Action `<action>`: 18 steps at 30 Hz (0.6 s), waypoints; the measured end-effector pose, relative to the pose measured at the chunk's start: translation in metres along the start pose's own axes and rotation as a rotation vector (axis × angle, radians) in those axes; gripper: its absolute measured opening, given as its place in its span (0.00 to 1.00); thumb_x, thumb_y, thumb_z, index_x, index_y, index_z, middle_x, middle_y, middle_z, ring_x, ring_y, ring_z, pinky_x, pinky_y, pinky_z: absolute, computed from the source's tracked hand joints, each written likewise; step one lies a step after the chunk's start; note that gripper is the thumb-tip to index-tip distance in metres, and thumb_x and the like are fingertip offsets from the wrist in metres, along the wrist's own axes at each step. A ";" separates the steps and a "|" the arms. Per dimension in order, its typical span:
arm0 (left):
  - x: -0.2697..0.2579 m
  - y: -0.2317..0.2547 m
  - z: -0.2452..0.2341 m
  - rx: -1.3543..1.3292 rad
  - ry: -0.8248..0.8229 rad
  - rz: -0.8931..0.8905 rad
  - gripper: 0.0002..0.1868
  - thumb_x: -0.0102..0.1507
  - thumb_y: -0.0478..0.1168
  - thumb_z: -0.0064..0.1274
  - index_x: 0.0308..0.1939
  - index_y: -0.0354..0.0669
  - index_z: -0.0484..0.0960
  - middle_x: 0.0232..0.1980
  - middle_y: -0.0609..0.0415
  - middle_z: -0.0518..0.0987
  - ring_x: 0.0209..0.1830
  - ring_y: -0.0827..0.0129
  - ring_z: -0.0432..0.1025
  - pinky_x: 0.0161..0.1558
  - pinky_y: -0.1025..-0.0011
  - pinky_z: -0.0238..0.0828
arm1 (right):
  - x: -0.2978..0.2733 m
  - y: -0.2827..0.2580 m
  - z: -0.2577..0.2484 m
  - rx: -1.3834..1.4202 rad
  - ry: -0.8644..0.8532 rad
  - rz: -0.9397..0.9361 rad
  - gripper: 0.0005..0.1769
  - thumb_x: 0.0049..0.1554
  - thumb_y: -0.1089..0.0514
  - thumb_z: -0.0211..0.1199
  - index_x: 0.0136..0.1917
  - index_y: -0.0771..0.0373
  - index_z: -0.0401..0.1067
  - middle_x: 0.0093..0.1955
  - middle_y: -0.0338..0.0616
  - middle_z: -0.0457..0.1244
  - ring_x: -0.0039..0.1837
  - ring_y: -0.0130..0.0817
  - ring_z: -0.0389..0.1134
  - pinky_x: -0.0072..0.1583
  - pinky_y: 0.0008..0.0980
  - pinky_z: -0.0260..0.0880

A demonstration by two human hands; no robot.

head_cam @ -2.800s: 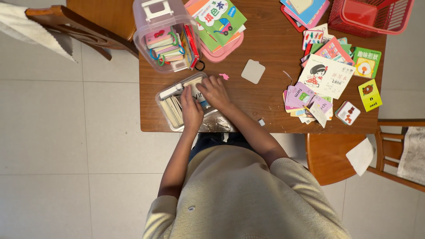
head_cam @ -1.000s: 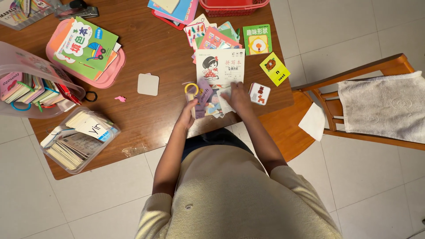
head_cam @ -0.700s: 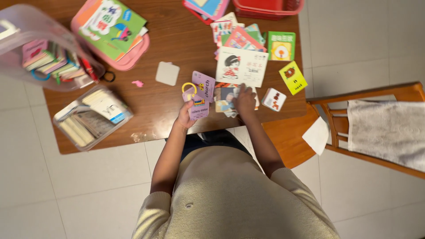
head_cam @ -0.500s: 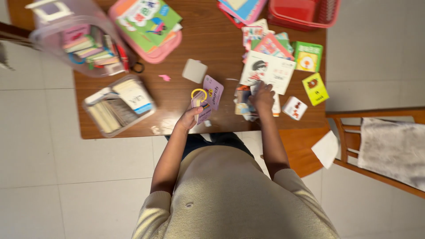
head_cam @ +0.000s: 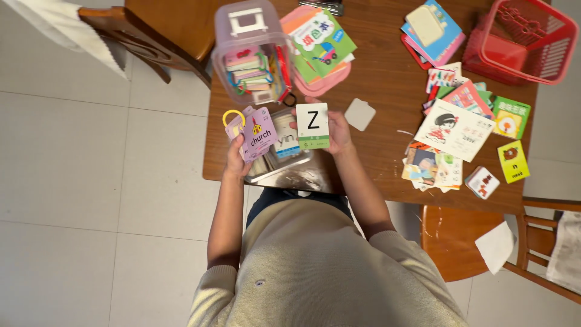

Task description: The person sorts a large pile of colorful flashcards on a wooden table, picking them up, briefly inspecting them, and placing them into a clear plastic container. The person also uses rubber bands to bundle some cards before placing them into a larger storage bin.

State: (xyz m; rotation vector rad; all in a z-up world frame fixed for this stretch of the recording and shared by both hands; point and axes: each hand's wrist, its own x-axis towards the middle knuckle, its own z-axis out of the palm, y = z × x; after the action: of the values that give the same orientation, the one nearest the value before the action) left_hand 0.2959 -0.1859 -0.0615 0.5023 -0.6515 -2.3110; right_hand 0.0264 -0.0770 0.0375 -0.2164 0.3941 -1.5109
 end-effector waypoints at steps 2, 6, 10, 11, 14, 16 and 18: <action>-0.007 0.013 -0.009 -0.020 0.015 -0.006 0.43 0.63 0.58 0.56 0.77 0.44 0.61 0.69 0.48 0.72 0.67 0.55 0.71 0.65 0.54 0.71 | 0.016 0.016 -0.027 -0.338 0.221 -0.015 0.29 0.57 0.62 0.57 0.72 0.64 0.63 0.61 0.58 0.66 0.60 0.57 0.73 0.59 0.50 0.78; -0.005 0.032 -0.012 -0.062 0.021 -0.026 0.42 0.64 0.60 0.52 0.77 0.47 0.60 0.69 0.47 0.72 0.66 0.54 0.71 0.61 0.53 0.72 | 0.039 0.050 -0.071 -1.053 0.326 -0.280 0.18 0.61 0.68 0.65 0.63 0.66 0.69 0.54 0.47 0.68 0.54 0.31 0.69 0.55 0.33 0.73; 0.005 0.036 -0.010 -0.094 0.002 -0.073 0.40 0.67 0.60 0.51 0.78 0.46 0.60 0.70 0.47 0.72 0.66 0.54 0.70 0.60 0.53 0.72 | 0.027 0.075 -0.071 -1.406 0.305 -0.219 0.13 0.59 0.65 0.66 0.58 0.63 0.72 0.49 0.39 0.69 0.50 0.27 0.70 0.51 0.30 0.72; 0.006 0.036 -0.010 -0.098 -0.007 -0.077 0.40 0.66 0.60 0.51 0.78 0.46 0.60 0.70 0.47 0.72 0.66 0.54 0.70 0.60 0.52 0.72 | 0.025 0.078 -0.067 -1.490 0.315 -0.165 0.11 0.60 0.64 0.66 0.56 0.63 0.74 0.49 0.39 0.70 0.49 0.30 0.71 0.51 0.32 0.72; 0.011 0.033 -0.013 -0.106 -0.023 -0.093 0.41 0.66 0.60 0.51 0.77 0.46 0.60 0.70 0.48 0.72 0.67 0.54 0.70 0.62 0.52 0.71 | 0.020 0.077 -0.045 -2.025 0.121 -0.463 0.09 0.55 0.67 0.68 0.50 0.63 0.75 0.53 0.45 0.69 0.59 0.44 0.70 0.62 0.39 0.72; 0.017 0.029 -0.018 -0.106 -0.020 -0.118 0.41 0.66 0.60 0.51 0.77 0.43 0.61 0.70 0.47 0.72 0.68 0.55 0.70 0.64 0.53 0.71 | 0.021 0.076 -0.018 -2.030 0.163 -0.524 0.11 0.54 0.65 0.69 0.51 0.63 0.75 0.57 0.48 0.68 0.62 0.48 0.68 0.63 0.41 0.71; 0.021 0.023 -0.024 -0.064 -0.035 -0.156 0.41 0.65 0.59 0.52 0.77 0.43 0.61 0.70 0.48 0.72 0.68 0.56 0.70 0.64 0.54 0.71 | 0.023 0.070 0.015 -1.989 0.165 -0.591 0.14 0.54 0.63 0.70 0.55 0.65 0.75 0.61 0.51 0.66 0.64 0.49 0.66 0.64 0.43 0.69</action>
State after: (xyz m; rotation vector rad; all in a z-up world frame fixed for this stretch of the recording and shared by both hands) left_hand 0.3046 -0.2230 -0.0712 0.4994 -0.5700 -2.4843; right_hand 0.0971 -0.0971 0.0223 -1.8574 1.9958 -1.1155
